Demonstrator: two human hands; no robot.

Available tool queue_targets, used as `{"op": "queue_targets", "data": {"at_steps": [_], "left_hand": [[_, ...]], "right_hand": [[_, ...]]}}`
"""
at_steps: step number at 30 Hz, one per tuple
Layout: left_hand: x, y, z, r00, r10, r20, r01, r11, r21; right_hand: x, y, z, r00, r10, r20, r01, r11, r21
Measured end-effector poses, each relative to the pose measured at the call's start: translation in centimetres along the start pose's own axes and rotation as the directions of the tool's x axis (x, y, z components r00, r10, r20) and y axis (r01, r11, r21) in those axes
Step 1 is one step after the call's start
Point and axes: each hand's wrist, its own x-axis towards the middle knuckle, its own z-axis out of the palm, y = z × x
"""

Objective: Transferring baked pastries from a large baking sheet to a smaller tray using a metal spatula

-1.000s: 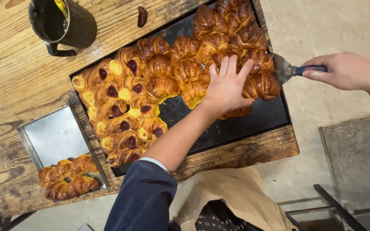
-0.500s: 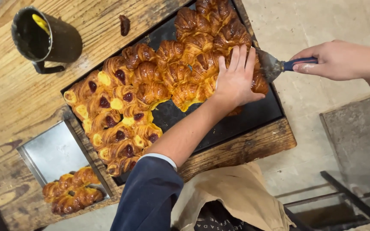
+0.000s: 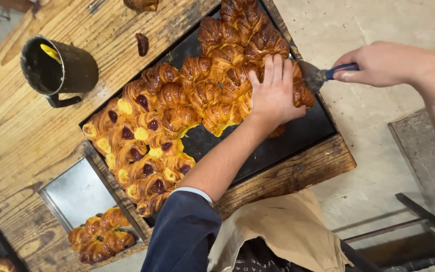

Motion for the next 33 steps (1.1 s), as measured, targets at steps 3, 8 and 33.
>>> {"op": "queue_targets", "data": {"at_steps": [3,8,33], "left_hand": [[-0.5,-0.6,0.9,0.999,-0.014,-0.043,0.013,1.000,-0.008],[-1.8,-0.4,0.4,0.994,0.042,-0.103,-0.052,0.994,-0.099],[-2.5,-3.1,-3.0,0.985,0.010,0.173,0.048,0.944,-0.326]], "right_hand": [[0.9,0.2,-0.1,0.999,-0.032,-0.007,0.032,0.997,0.077],[0.9,1.3,0.9,1.000,0.007,0.018,-0.011,0.966,0.257],[-3.2,-6.8,19.2,0.893,0.360,-0.271,0.004,0.596,0.803]]}}
